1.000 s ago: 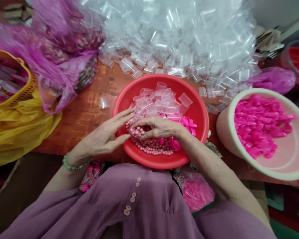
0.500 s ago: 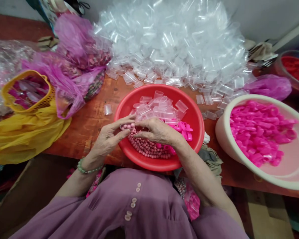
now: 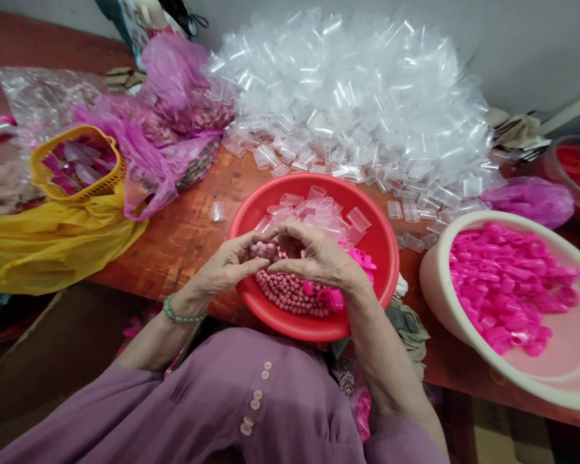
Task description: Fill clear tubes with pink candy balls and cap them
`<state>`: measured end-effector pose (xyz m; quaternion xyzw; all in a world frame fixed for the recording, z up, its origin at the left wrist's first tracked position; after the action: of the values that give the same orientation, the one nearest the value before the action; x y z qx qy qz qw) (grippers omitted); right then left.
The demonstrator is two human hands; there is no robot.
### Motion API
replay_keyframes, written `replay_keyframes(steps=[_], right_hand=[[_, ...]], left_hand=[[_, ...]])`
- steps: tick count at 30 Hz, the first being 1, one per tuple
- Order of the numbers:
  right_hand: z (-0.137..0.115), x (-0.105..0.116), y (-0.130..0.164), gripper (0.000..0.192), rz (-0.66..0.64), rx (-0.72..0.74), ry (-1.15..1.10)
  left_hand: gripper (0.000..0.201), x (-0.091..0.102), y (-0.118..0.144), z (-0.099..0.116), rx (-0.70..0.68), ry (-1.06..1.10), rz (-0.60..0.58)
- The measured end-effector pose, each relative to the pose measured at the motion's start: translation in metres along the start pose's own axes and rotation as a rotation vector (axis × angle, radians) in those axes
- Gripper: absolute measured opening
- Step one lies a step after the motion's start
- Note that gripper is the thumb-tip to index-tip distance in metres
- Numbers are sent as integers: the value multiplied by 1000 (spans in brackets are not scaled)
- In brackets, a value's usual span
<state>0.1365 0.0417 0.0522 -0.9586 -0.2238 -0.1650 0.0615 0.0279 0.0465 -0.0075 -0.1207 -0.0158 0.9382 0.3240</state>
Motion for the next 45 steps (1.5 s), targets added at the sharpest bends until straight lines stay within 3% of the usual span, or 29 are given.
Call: replay_keyframes(steps=[6,16,22,27,29,32,35,37,41,45], right_hand=[[2,0,-1,24,-20,6,110],[6,-9,-7,16,-89,-63,286],[11,-9,-7,32,-49,-109,187],[20,2,4,34,137,-205,63],[18,-1,14,34,140,-217,186],[21,-12,33,25,25,-270,586],[36,-11,50,21,11,-378,1055],[50,-12,56,19,-28,-475,1233],[74,-22,57,17,-143,-676,1262],[79,-29,55,23,-172,-784,1226]], left_hand=[[40,-10,-4,-7,25,101,-127],[38,-18,-12,-3,36,140,-200],[40,-13,-14,-9,44,142,-148],[34,2,-14,-15,103,340,-11],[36,8,-14,-15,110,414,14],[42,11,-12,-8,71,463,-8],[40,5,-4,0,7,451,-51],[36,-1,0,3,-24,434,-77],[28,-5,-1,5,-94,378,-75],[25,-2,-4,9,-96,301,-85]])
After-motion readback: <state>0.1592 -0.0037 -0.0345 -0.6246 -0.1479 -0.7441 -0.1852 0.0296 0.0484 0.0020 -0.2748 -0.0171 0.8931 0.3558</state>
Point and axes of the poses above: each hand's wrist, its own y-axis away from the middle knuckle, its own x-axis out of the back of the hand, z = x × y, the point moved 8 cm from there along -y, towards the middle knuckle, and after that the axes turned 7 degrees about -x, right-handed, at the moved point
